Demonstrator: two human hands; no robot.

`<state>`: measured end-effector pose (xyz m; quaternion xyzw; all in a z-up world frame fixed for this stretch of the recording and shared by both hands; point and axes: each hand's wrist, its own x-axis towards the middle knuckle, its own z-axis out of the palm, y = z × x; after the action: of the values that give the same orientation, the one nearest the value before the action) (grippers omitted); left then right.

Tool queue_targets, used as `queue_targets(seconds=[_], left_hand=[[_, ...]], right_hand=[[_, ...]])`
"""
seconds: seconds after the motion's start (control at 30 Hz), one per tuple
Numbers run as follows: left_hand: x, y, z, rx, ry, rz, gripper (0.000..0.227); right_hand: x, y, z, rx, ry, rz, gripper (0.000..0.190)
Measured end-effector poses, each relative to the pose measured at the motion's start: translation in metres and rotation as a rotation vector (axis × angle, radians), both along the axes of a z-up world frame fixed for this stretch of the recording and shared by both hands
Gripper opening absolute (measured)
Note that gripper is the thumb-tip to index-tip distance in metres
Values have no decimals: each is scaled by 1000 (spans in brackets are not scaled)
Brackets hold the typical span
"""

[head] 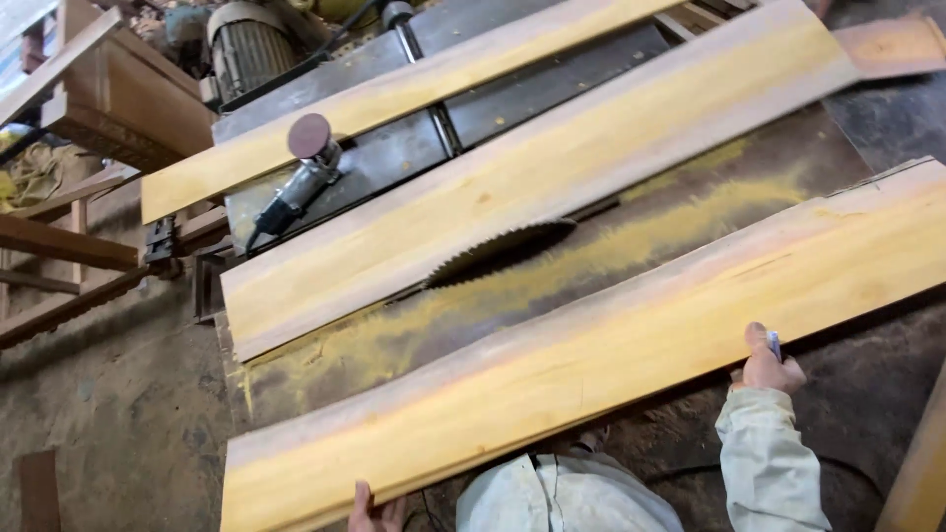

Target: Marking wooden boards with a pen on a table saw surface in a workshop.

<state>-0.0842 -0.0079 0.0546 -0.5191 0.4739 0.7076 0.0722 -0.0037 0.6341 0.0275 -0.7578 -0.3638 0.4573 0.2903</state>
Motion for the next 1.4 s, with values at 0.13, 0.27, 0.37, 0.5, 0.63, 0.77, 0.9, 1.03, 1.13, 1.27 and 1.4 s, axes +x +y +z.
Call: queue_targets(seconds=[0.13, 0.27, 0.37, 0.5, 0.63, 0.77, 0.9, 1.03, 1.13, 1.27, 1.4], left_hand=[[-77, 2, -28, -78, -180, -114, 41], [-116, 13, 50, 6, -70, -481, 39], [-202, 23, 78, -772, -55, -1171, 37], [-354, 113, 49, -1151, 473, -1418, 25], [-486, 243, -40, -1376, 983, -1560, 36], [-516, 320, 3, -1264, 521, -1953, 67], [-532, 327, -19, -1233, 486, -2005, 76], [-521, 327, 73, -1154, 541, -1967, 66], [-504, 333, 132, -1179, 622, -2143, 58], [-435, 327, 191, -976, 963, -1962, 44], [-363, 321, 247, -1528, 1681, -1597, 25]], right_hand=[[-36, 20, -1, 41, 152, 202, 41], [-11, 62, -28, 751, -320, 419, 20], [-55, 73, -21, 971, -356, 484, 31], [-201, 7, -4, 1208, -383, 909, 26], [-294, -77, 5, 1287, -191, 1376, 55], [-284, -71, -17, 1033, 37, 1404, 60], [-281, -69, -25, 1093, 74, 1356, 61], [-267, -66, -34, 916, 425, 1255, 62], [-236, -54, -26, 404, 719, 899, 29], [-250, -48, -16, 770, 287, 506, 29], [-258, -81, 15, 618, 553, 477, 14]])
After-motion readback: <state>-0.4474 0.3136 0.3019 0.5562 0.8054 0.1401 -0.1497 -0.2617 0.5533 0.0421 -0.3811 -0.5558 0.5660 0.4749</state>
